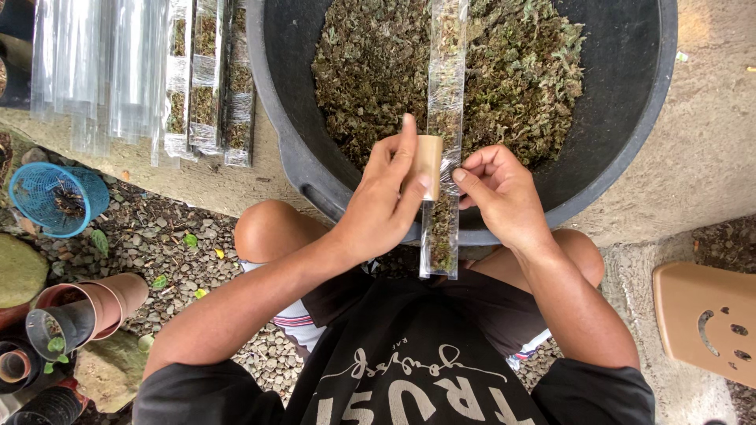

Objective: The person sits on the ground in a plant nursery and fills clear plastic propagation tubes with moss from a large black basin. They scoop moss with a plastic cup, press it into the tubes by hand, and set filled tubes with others on the ground.

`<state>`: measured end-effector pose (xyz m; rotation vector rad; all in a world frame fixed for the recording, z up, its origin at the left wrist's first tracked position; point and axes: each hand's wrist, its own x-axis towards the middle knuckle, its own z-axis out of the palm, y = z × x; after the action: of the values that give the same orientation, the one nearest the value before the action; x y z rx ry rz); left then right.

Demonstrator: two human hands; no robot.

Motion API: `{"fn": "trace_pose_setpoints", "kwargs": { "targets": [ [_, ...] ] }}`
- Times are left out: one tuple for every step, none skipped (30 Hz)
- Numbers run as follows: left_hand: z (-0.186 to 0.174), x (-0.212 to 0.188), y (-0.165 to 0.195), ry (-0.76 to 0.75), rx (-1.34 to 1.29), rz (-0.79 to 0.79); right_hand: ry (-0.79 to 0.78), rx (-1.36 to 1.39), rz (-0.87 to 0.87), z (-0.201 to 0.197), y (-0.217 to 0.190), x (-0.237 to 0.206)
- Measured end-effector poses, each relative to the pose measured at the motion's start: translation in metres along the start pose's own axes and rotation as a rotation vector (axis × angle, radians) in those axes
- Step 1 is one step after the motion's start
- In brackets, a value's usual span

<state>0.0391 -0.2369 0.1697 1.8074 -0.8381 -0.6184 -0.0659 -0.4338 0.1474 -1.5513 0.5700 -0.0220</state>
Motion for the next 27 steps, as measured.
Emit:
{"fn": "trace_pose_setpoints", "kwargs": {
  "targets": [
    [0.001,0.0,0.002,0.039,0.025,0.052,-0.007,0.0,-0.001,0.001,-0.001,0.0],
    [0.002,0.001,0.004,0.078,0.051,0.104,-0.007,0.004,0.003,0.002,-0.002,-0.001],
    [0.003,0.002,0.006,0.115,0.076,0.156,-0.007,0.009,0.009,0.002,-0.002,-0.001],
    [0.006,0.005,0.007,0.122,0.053,0.137,-0.006,0.015,0.015,0.002,-0.003,-0.002],
    [0.008,0.007,0.008,0.129,0.03,0.117,-0.002,0.06,0.048,0.002,-0.004,-0.003],
    [0.009,0.01,0.008,0.138,0.006,0.097,0.002,0.105,0.082,0.0,-0.004,-0.004],
    [0.01,0.011,0.008,0.141,0.036,0.164,0.006,0.149,0.115,-0.001,-0.005,-0.005],
    [0.01,0.013,0.007,0.142,0.065,0.231,-0.017,0.112,0.076,-0.002,-0.005,-0.006],
    [0.011,0.013,0.007,0.141,0.095,0.3,-0.04,0.074,0.037,-0.003,-0.005,-0.007],
    [0.011,0.013,0.005,0.096,0.074,0.28,-0.062,0.037,-0.002,-0.004,-0.005,-0.007],
    [0.01,0.011,0.003,0.051,0.053,0.258,-0.064,0.007,-0.03,-0.004,-0.004,-0.007],
    [0.008,0.009,0.001,0.006,0.032,0.235,-0.068,-0.022,-0.057,-0.004,-0.004,-0.007],
    [0.007,0.006,-0.001,-0.011,0.031,0.255,-0.072,-0.052,-0.083,-0.003,-0.004,-0.005],
    [0.005,0.002,-0.004,-0.025,0.031,0.277,-0.053,-0.099,-0.106,-0.002,-0.004,-0.004],
    [0.003,0.0,-0.008,-0.039,0.034,0.302,-0.034,-0.145,-0.132,-0.001,-0.005,-0.003],
    [0.001,-0.002,-0.012,-0.021,0.026,0.321,-0.017,-0.192,-0.157,0.0,-0.007,-0.002],
    [-0.001,-0.003,-0.017,-0.003,0.018,0.338,-0.022,-0.165,-0.155,0.0,-0.009,-0.001],
    [-0.001,-0.003,-0.022,0.014,0.009,0.356,-0.026,-0.139,-0.153,0.0,-0.012,-0.001],
    [0.002,0.001,-0.027,0.004,-0.18,0.237,-0.033,-0.113,-0.149,0.0,-0.016,-0.001],
    [0.006,0.006,-0.032,-0.006,-0.367,0.117,-0.038,-0.075,-0.159,0.0,-0.02,-0.003],
    [0.009,0.012,-0.037,-0.013,-0.554,-0.005,-0.044,-0.038,-0.17,-0.001,-0.025,-0.005],
    [0.012,0.019,-0.041,-0.064,-0.626,-0.037,-0.051,-0.002,-0.181,-0.001,-0.03,-0.008],
    [0.016,0.029,-0.045,-0.117,-0.698,-0.065,-0.052,-0.052,-0.207,-0.001,-0.035,-0.011],
    [0.018,0.035,-0.048,-0.174,-0.767,-0.089,-0.049,-0.102,-0.235,0.0,-0.039,-0.014],
    [0.019,0.037,-0.05,-0.175,-0.779,-0.164,-0.043,-0.152,-0.262,0.001,-0.043,-0.016],
    [0.021,0.04,-0.051,-0.179,-0.792,-0.242,-0.039,-0.185,-0.268,0.002,-0.046,-0.018],
    [0.022,0.041,-0.051,-0.187,-0.804,-0.322,-0.032,-0.216,-0.271,0.003,-0.048,-0.019]
  ]
}}
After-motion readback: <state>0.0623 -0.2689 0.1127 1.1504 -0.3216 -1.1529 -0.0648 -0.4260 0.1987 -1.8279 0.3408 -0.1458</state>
